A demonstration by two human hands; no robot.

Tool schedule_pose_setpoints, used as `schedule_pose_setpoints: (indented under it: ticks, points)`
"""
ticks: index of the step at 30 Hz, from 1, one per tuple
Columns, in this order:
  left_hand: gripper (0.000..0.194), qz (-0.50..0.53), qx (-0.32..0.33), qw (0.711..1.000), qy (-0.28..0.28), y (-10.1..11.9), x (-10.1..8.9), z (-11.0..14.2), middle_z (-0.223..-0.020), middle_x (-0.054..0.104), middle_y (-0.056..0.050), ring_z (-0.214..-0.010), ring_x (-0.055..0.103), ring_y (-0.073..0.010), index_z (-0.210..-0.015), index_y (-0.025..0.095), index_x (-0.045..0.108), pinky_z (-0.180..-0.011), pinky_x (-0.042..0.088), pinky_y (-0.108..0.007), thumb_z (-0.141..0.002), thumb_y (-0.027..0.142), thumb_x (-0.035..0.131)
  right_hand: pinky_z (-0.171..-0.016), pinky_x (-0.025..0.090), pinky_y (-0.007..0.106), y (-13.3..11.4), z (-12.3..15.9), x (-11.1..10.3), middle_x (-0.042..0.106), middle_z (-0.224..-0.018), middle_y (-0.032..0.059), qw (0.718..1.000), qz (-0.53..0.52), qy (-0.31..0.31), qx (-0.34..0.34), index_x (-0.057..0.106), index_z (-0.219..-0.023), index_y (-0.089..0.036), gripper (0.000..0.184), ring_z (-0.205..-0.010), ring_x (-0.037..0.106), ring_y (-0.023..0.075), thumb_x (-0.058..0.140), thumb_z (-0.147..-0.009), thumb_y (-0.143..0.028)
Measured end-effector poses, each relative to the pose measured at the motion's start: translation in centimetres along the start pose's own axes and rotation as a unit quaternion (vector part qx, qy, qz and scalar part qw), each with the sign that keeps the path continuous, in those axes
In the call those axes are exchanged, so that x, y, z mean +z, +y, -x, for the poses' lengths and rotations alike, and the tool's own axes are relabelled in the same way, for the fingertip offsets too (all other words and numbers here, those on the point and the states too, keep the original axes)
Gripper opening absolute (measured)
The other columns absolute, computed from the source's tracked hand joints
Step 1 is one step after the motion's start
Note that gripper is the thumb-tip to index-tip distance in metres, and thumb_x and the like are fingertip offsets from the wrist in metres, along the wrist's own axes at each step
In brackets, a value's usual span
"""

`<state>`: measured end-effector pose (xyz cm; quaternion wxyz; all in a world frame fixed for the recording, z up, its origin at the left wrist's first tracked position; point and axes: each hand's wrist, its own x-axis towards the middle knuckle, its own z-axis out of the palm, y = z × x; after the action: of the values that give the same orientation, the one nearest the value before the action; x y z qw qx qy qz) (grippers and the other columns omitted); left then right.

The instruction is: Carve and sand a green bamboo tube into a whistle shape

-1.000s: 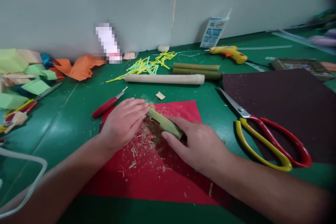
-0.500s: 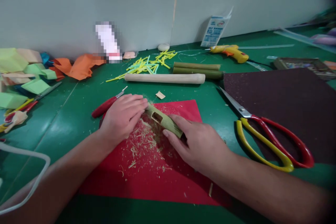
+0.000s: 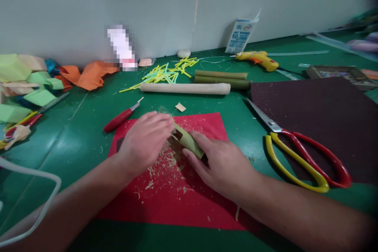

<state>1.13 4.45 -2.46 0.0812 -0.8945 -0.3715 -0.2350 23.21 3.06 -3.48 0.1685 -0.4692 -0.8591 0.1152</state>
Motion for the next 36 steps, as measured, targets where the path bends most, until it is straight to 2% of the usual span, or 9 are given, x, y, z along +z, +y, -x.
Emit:
schedule_pose_setpoints:
  ticks: [8, 11, 15, 18, 21, 24, 27, 30, 36]
  points:
    - [0.028, -0.004, 0.016, 1.0, -0.015, 0.4, -0.2, -0.3, -0.118, 0.07, -0.01, -0.114, 0.063, -0.0212, -0.111, 0.012, 0.066, -0.101, 0.047, -0.043, -0.096, 0.014, 0.042, -0.051, 0.037, 0.031, -0.1, -0.1, 0.1, 0.074, -0.078, 0.0067, 1.0, 0.005, -0.001, -0.005, 0.06, -0.117, -0.014, 0.038, -0.062, 0.068, 0.0231, 0.041, -0.093, -0.037]
    - [0.028, -0.025, -0.019, 0.999, 0.01, 0.5, -0.2, -0.3, -0.112, 0.072, -0.008, -0.108, 0.066, -0.0215, -0.11, 0.013, 0.066, -0.099, 0.047, -0.046, -0.097, 0.015, 0.043, -0.05, 0.038, 0.031, -0.1, 0.0, 0.0, 0.074, -0.077, 0.0071, 1.0, 0.013, -0.001, 0.0, 0.06, -0.118, -0.014, 0.04, -0.061, 0.068, 0.0239, 0.041, -0.093, -0.038]
    - [0.029, -0.002, 0.021, 1.0, -0.019, 0.5, -0.2, -0.3, -0.118, 0.07, -0.008, -0.114, 0.063, -0.0198, -0.111, 0.012, 0.066, -0.103, 0.045, -0.041, -0.097, 0.015, 0.041, -0.051, 0.039, 0.031, -0.1, 0.0, 0.1, 0.074, -0.078, 0.0071, 1.0, 0.001, -0.007, 0.002, 0.061, -0.118, -0.014, 0.04, -0.063, 0.068, 0.0239, 0.041, -0.093, -0.038]
    - [0.026, -0.027, -0.02, 0.999, 0.004, 0.2, -0.1, -0.2, -0.113, 0.072, -0.01, -0.11, 0.065, -0.0226, -0.11, 0.01, 0.067, -0.102, 0.044, -0.046, -0.095, 0.013, 0.045, -0.053, 0.041, 0.032, 0.0, -0.1, 0.1, 0.074, -0.08, 0.0067, 1.0, -0.004, -0.011, 0.015, 0.06, -0.119, -0.015, 0.04, -0.065, 0.068, 0.0241, 0.042, -0.093, -0.039]
    - [0.026, -0.001, 0.012, 1.0, -0.003, -0.1, 0.0, -0.1, -0.118, 0.07, -0.011, -0.115, 0.062, -0.0218, -0.112, 0.009, 0.066, -0.103, 0.044, -0.042, -0.095, 0.012, 0.046, -0.053, 0.041, 0.032, 0.0, -0.1, 0.1, 0.074, -0.081, 0.0059, 1.0, -0.013, -0.018, 0.014, 0.061, -0.119, -0.016, 0.039, -0.066, 0.069, 0.024, 0.042, -0.093, -0.039]
    - [0.026, -0.016, -0.019, 1.0, 0.007, -0.2, 0.0, 0.0, -0.115, 0.071, -0.01, -0.112, 0.063, -0.0225, -0.112, 0.011, 0.067, -0.103, 0.043, -0.044, -0.095, 0.013, 0.047, -0.053, 0.042, 0.033, 0.0, -0.1, 0.0, 0.075, -0.081, 0.0057, 0.999, -0.011, -0.02, 0.025, 0.061, -0.119, -0.017, 0.039, -0.066, 0.069, 0.0244, 0.042, -0.092, -0.039]
    - [0.027, 0.014, 0.016, 1.0, -0.012, -0.1, 0.0, 0.0, -0.118, 0.07, -0.01, -0.116, 0.061, -0.0223, -0.113, 0.01, 0.066, -0.103, 0.044, -0.044, -0.095, 0.012, 0.046, -0.054, 0.043, 0.034, 0.0, -0.1, 0.0, 0.075, -0.082, 0.0064, 0.999, -0.014, -0.025, 0.027, 0.061, -0.119, -0.017, 0.041, -0.067, 0.069, 0.0256, 0.041, -0.092, -0.041]
    - [0.025, 0.008, -0.016, 1.0, 0.024, -0.2, 0.0, 0.0, -0.113, 0.072, -0.008, -0.11, 0.064, -0.0216, -0.11, 0.012, 0.067, -0.102, 0.045, -0.044, -0.095, 0.014, 0.046, -0.055, 0.044, 0.035, 0.0, -0.3, 0.0, 0.075, -0.084, 0.0063, 0.999, -0.025, -0.029, 0.034, 0.061, -0.12, -0.017, 0.041, -0.07, 0.07, 0.0263, 0.04, -0.093, -0.041]
    - [0.026, -0.006, 0.021, 0.999, 0.024, -0.4, 0.3, 0.1, -0.114, 0.072, -0.01, -0.111, 0.064, -0.0233, -0.11, 0.01, 0.066, -0.101, 0.046, -0.045, -0.094, 0.012, 0.046, -0.059, 0.047, 0.036, 0.1, -0.1, 0.1, 0.075, -0.087, 0.0065, 0.997, -0.037, -0.035, 0.051, 0.06, -0.121, -0.019, 0.043, -0.074, 0.07, 0.0269, 0.039, -0.093, -0.043]
